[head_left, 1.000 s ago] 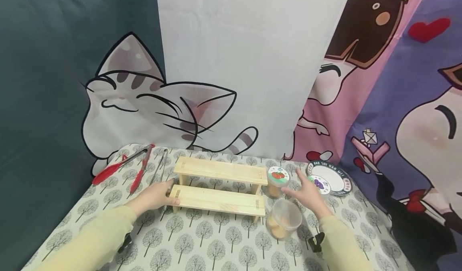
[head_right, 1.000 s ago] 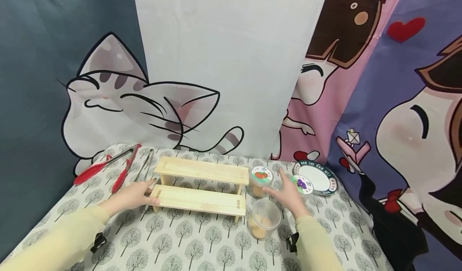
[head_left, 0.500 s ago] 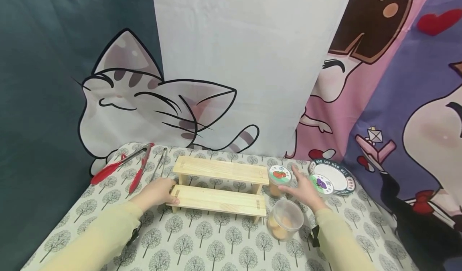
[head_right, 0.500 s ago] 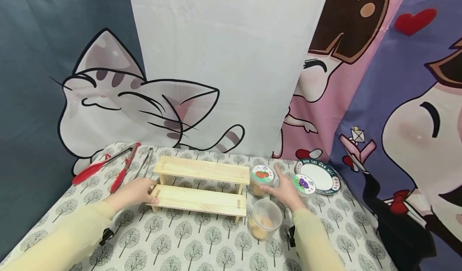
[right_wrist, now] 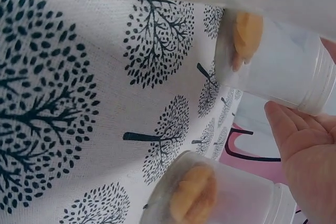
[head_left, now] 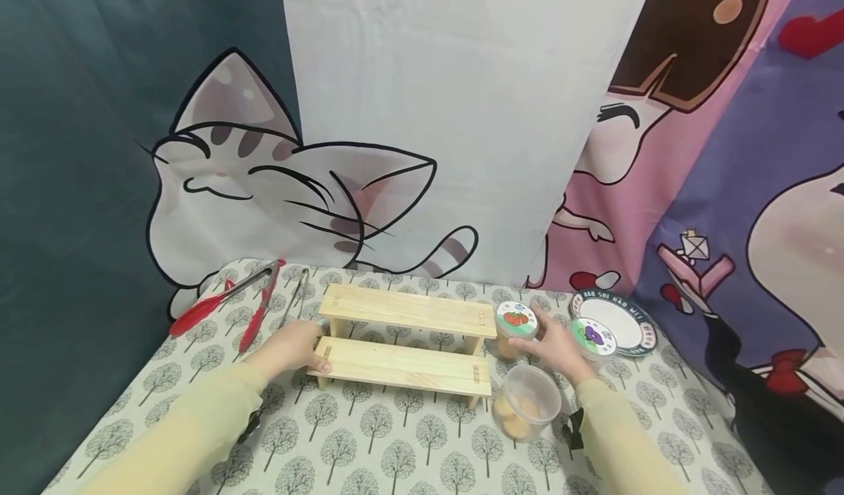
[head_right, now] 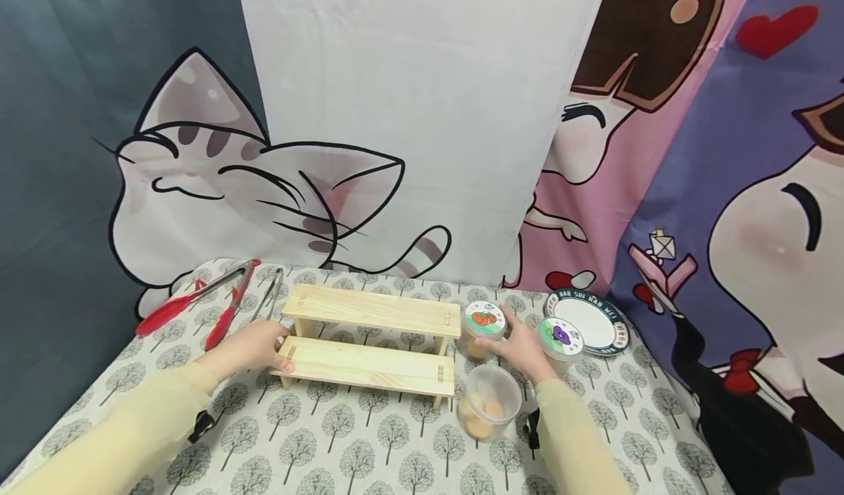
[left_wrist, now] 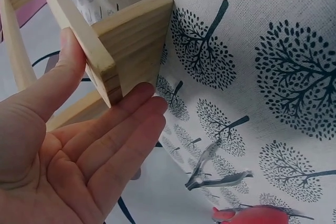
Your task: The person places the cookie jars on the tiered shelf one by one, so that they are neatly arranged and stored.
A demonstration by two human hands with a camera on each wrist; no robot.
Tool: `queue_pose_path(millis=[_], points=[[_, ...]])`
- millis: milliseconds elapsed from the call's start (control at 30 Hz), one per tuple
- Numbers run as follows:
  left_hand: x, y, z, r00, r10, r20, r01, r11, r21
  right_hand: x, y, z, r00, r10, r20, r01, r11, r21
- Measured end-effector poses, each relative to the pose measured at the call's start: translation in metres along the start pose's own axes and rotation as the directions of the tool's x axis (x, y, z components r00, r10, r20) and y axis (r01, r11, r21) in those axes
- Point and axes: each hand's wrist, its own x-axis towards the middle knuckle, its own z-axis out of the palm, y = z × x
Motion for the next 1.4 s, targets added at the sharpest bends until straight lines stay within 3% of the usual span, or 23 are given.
queue_pose_path(millis=[600,833,1400], points=[[0.004,-0.004,0.003,1.000,0.001,0.013,-0.001,1.000,-0.009,-0.009,-0.006,-0.008,0.998,0.033,-0.055,-0.023,0.986,0.168],[0.003,-0.002,0.001,1.000,-0.002,0.011,0.002,1.000,0.007,-0.018,-0.025,-0.025,0.996,0.024,-0.090,-0.003,0.973,0.230],[0.000,0.002,-0.003,1.000,0.002,0.018,-0.002,1.000,0.029,-0.036,-0.072,-0.069,0.987,0.004,-0.163,0.029,0.979,0.203]])
